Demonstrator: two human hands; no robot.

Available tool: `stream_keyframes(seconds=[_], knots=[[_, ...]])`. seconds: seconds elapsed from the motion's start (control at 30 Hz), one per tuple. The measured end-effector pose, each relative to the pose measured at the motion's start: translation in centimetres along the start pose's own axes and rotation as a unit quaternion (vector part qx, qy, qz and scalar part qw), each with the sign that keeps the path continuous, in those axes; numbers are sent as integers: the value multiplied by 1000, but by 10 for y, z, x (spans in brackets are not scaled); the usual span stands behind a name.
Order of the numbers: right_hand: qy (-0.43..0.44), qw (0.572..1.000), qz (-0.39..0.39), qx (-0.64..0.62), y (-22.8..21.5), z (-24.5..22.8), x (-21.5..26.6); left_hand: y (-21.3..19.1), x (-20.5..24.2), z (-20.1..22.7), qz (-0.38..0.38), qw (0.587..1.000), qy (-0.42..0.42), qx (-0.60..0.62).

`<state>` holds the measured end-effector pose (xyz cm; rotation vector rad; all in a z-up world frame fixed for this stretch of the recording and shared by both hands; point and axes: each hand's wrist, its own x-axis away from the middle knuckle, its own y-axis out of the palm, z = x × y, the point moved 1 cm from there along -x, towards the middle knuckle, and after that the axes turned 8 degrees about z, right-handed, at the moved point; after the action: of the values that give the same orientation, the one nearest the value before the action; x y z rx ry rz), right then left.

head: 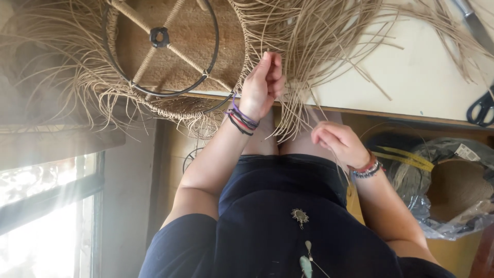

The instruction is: Weaving straw strands around a metal frame to create a lampshade

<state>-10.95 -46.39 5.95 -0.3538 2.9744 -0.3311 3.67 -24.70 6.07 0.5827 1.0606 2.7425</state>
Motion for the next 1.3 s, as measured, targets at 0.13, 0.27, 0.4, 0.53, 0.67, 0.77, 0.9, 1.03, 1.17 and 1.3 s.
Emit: stream_keyframes(seconds=[0.13, 0.27, 0.4, 0.53, 0.67, 0.77, 0.9, 1.03, 1.17, 1.3], knots=[[-52, 997, 60, -17, -1, -14, 1, 22, 36, 5, -7, 1000, 7, 10], [-24, 989, 88, 113, 14, -47, -6, 39, 68, -2, -51, 995, 89, 2], [-25, 985, 95, 144, 28, -58, -14, 49, 89, 0, -66, 993, 95, 32], [-29, 984, 81, 153, 36, -57, -11, 50, 98, -2, -62, 992, 102, 29], [-34, 987, 79, 133, 39, -64, -8, 40, 90, 2, -65, 985, 157, 42], [25, 995, 65, 71, 24, -51, 5, 34, 93, 40, -61, 975, 195, 87], [113, 984, 35, -132, 0, -28, 19, 8, 94, 82, 12, 952, 240, 189], [148, 981, -36, -124, -6, -9, 27, -45, 83, 80, -41, 923, 272, 268], [87, 979, -177, 59, 8, -16, 19, -66, 69, 68, 32, 918, 233, 318], [16, 962, -229, 145, 15, -19, 15, -63, 69, 74, 55, 906, 265, 325]])
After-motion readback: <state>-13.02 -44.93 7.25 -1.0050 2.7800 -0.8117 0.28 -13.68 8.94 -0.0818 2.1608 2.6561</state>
